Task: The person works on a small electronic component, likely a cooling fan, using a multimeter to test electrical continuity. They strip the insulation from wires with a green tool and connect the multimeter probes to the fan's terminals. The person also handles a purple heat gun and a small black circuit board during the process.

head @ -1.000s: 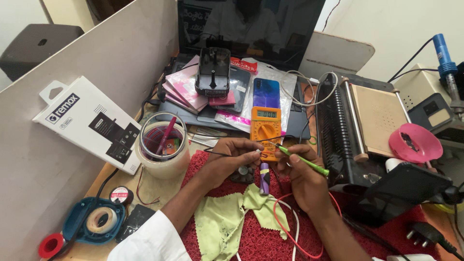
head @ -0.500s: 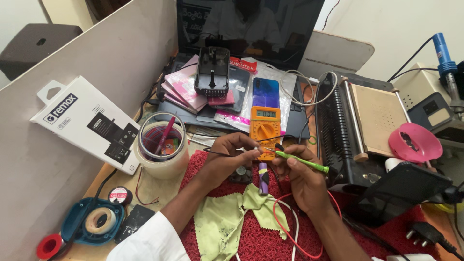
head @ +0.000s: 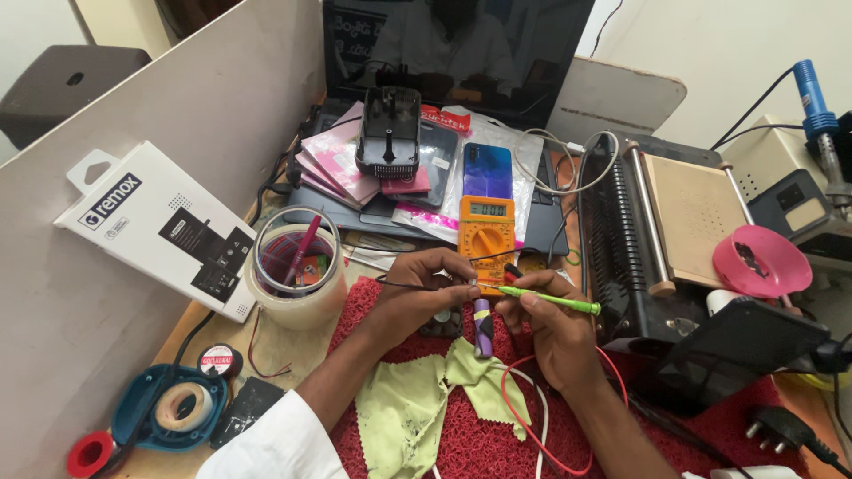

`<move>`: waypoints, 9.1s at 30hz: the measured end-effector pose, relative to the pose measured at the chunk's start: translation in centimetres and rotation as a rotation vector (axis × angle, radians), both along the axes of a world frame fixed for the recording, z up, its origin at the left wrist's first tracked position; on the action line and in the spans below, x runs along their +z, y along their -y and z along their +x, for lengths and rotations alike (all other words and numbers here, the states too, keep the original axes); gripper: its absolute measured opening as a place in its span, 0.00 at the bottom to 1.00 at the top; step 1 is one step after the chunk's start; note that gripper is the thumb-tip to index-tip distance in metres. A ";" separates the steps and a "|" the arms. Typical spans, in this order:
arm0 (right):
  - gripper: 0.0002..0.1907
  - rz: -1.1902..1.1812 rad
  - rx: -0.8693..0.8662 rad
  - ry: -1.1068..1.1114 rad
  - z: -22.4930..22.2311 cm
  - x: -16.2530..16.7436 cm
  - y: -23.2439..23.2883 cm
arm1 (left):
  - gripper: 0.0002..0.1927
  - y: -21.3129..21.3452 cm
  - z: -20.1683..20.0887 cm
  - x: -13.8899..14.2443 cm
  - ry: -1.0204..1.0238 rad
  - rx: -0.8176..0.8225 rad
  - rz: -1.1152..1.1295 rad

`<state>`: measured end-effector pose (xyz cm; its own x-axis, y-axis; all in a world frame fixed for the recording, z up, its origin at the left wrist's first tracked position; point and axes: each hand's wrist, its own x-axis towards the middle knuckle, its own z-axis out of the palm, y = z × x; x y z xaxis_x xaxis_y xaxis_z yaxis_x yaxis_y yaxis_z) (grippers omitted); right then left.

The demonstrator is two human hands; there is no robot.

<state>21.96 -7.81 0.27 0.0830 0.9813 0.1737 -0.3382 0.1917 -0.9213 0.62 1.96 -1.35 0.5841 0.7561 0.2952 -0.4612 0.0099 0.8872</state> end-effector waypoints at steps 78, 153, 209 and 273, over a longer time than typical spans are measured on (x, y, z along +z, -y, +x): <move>0.07 0.089 -0.225 0.608 -1.0 0.0 0.6 | 0.06 1.2 0.3 1.5 -0.390 0.353 0.475; 0.07 -0.028 -0.166 0.503 -1.0 0.0 -0.4 | 0.08 1.3 0.1 2.8 -0.352 0.428 0.618; 0.09 0.017 -0.333 0.503 -1.4 0.3 -0.2 | 0.08 1.4 0.4 2.7 -0.346 0.520 0.425; 0.12 0.076 -0.216 0.425 -1.8 0.9 0.2 | 0.13 1.2 0.4 2.1 -0.296 0.341 0.343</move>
<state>20.19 -8.00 1.21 0.1895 0.9327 0.3070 0.1203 0.2882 -0.9500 1.01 0.71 0.72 0.4187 0.8059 0.4186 -0.1191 -0.4082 0.9051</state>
